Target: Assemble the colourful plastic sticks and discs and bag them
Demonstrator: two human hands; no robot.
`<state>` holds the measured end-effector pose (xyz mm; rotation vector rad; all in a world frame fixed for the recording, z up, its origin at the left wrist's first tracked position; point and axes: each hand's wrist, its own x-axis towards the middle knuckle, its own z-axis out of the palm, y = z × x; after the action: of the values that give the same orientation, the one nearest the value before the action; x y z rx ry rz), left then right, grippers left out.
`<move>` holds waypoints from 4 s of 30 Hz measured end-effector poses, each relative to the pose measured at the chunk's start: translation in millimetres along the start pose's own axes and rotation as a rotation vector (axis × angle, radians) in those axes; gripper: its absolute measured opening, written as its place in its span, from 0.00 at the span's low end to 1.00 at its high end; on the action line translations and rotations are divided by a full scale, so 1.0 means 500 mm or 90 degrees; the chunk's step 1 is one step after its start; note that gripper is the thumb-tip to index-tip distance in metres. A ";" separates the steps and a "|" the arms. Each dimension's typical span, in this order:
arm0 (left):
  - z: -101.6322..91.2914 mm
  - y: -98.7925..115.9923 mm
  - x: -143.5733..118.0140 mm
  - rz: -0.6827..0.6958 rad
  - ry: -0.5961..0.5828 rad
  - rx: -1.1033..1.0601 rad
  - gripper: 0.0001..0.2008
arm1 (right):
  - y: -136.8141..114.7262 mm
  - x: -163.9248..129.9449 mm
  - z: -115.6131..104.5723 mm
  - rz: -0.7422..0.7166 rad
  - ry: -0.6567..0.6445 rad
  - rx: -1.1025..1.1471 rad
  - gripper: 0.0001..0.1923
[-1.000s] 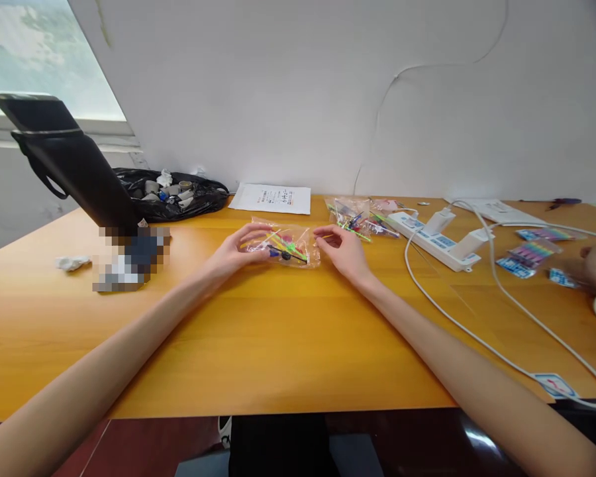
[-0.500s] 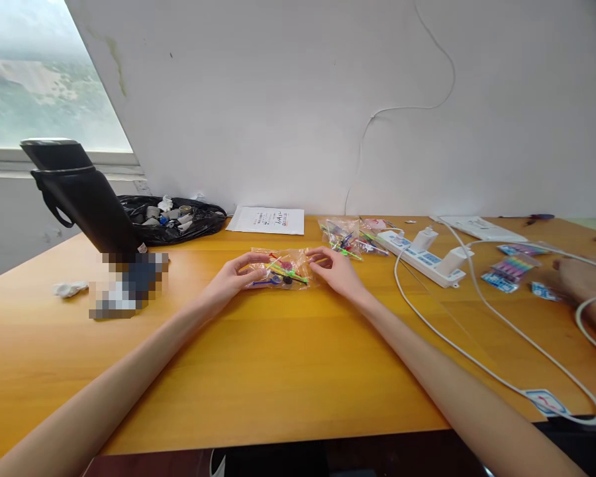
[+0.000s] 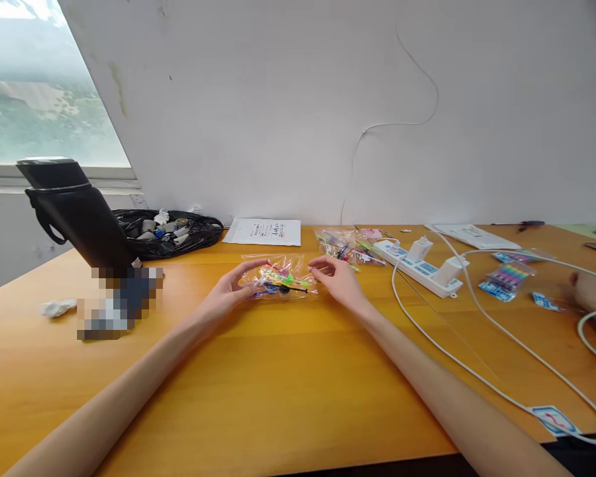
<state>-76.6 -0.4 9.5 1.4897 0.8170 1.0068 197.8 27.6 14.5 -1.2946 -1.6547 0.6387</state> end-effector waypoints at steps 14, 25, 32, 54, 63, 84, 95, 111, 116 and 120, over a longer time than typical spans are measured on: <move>-0.005 0.022 -0.002 0.051 0.045 -0.051 0.27 | -0.032 -0.024 0.005 -0.203 -0.071 -0.113 0.09; -0.012 0.030 -0.004 0.060 0.060 -0.102 0.27 | -0.049 -0.041 0.006 -0.270 -0.054 -0.284 0.12; -0.012 0.037 -0.006 0.060 0.051 -0.101 0.26 | -0.045 -0.036 -0.003 -0.226 -0.090 -0.278 0.14; -0.013 0.038 -0.010 0.060 0.035 -0.084 0.27 | -0.059 -0.040 -0.003 0.034 -0.353 0.227 0.23; -0.003 0.037 -0.014 0.071 -0.013 -0.038 0.30 | -0.027 -0.023 0.005 -0.037 -0.316 0.167 0.22; 0.005 0.042 -0.017 0.078 -0.020 -0.035 0.30 | -0.013 -0.030 0.027 -0.040 -0.283 0.180 0.23; -0.002 0.039 -0.013 0.087 0.002 -0.042 0.31 | -0.017 -0.016 0.017 -0.021 -0.274 0.247 0.17; -0.006 0.032 -0.011 0.091 0.009 -0.057 0.31 | -0.038 -0.025 0.014 0.045 -0.231 0.309 0.16; -0.003 0.036 -0.013 0.085 0.009 -0.055 0.31 | -0.037 -0.024 0.017 0.030 -0.232 0.271 0.17; -0.001 0.037 -0.013 0.082 0.010 -0.057 0.32 | -0.032 -0.023 0.026 -0.015 -0.215 0.243 0.17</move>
<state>-80.2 -8.9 26.8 1.4734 0.6848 1.1366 179.3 13.2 18.1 -0.9250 -1.7022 1.1463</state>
